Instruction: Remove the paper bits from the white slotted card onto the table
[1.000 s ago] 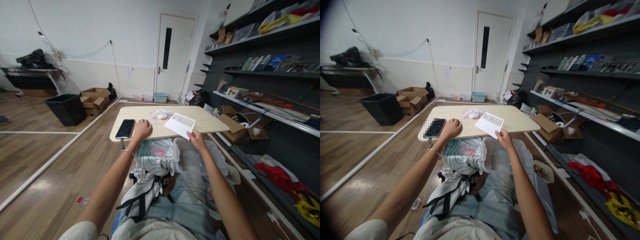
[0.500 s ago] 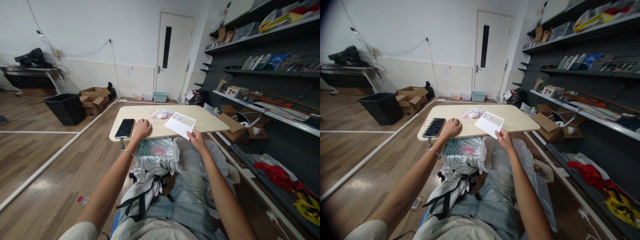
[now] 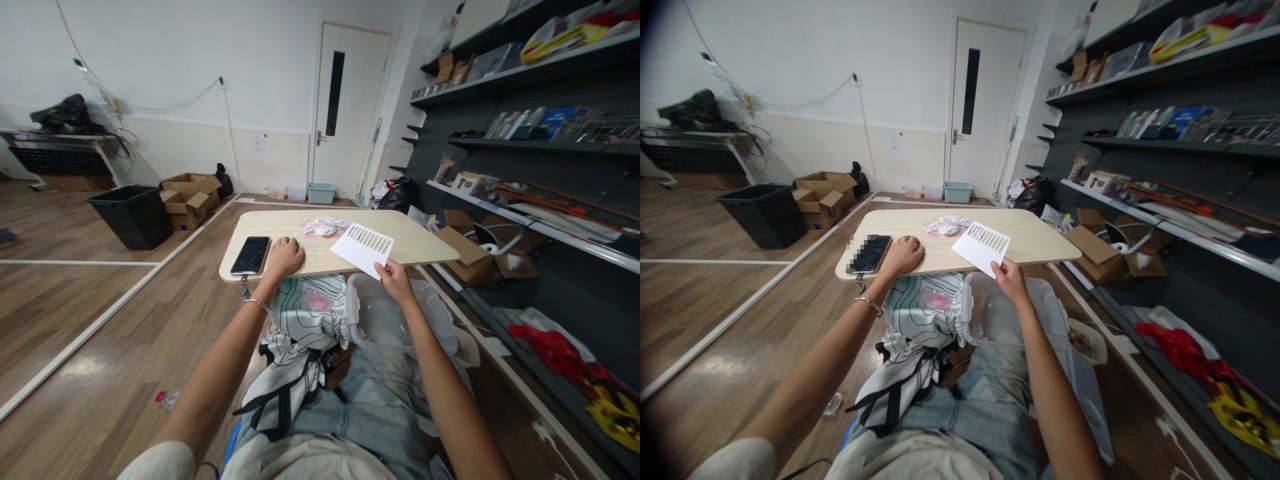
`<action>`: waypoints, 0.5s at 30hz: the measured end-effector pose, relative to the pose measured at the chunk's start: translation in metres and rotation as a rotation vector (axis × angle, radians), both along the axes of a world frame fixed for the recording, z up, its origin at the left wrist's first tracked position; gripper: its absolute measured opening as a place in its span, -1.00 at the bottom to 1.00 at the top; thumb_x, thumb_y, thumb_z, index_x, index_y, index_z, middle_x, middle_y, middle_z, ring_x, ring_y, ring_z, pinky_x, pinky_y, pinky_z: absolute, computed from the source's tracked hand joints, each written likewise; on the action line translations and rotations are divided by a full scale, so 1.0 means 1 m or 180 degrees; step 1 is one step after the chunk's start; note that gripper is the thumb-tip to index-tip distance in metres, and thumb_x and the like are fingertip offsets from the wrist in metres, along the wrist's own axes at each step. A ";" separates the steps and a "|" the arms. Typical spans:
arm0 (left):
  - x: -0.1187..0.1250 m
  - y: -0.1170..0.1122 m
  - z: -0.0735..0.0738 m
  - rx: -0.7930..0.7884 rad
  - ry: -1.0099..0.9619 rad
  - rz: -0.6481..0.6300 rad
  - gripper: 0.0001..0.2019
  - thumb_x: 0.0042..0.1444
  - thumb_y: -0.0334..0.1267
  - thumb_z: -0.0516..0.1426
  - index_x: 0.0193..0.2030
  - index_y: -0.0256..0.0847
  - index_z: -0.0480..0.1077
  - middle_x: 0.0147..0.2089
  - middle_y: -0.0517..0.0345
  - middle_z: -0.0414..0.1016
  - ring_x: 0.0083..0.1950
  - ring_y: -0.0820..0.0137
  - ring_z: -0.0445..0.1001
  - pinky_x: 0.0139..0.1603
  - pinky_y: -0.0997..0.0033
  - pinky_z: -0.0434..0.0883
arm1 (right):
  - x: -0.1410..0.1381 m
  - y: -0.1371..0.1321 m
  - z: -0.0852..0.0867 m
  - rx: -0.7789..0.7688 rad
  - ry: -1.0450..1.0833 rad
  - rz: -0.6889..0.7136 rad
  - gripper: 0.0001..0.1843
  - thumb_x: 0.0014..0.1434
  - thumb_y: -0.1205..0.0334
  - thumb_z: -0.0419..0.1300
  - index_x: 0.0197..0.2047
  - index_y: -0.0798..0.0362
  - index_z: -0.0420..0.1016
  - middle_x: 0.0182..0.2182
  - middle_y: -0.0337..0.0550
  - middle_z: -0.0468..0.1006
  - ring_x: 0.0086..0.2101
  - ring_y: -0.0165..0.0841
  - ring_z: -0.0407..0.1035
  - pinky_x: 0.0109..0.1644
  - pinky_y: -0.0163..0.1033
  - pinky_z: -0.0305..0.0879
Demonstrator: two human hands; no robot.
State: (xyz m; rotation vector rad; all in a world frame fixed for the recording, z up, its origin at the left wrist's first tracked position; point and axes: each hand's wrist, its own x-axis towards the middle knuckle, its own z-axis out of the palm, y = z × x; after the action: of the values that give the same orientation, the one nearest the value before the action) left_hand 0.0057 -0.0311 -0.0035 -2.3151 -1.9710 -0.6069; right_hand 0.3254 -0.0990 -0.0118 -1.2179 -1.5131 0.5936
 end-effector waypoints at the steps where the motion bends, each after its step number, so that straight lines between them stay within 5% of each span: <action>1: 0.000 0.000 0.000 0.0001 -0.0001 0.0001 -0.62 0.38 -0.09 -0.07 0.09 -0.24 0.43 0.19 -0.22 0.49 0.29 0.05 0.40 0.29 0.10 0.31 | 0.000 0.000 0.000 0.0000 -0.0013 -0.0004 -0.52 0.09 -0.19 0.27 -0.27 0.12 0.57 -0.55 -0.15 0.53 -0.57 -0.36 0.27 -0.51 -0.28 0.20; 15: -0.001 0.003 -0.002 -0.0030 -0.0068 -0.0017 -0.63 0.38 -0.09 -0.06 0.11 -0.22 0.43 0.20 -0.21 0.48 0.30 0.06 0.38 0.30 0.10 0.29 | -0.001 -0.003 0.002 0.0013 -0.0039 -0.0036 -0.54 0.10 -0.20 0.27 -0.31 0.08 0.56 -0.56 -0.15 0.52 -0.57 -0.35 0.28 -0.51 -0.27 0.22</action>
State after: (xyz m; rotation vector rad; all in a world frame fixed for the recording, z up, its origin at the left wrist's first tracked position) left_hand 0.0047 -0.0283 -0.0052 -2.3298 -1.9815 -0.6270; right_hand 0.3248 -0.1019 -0.0099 -1.2282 -1.5159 0.5763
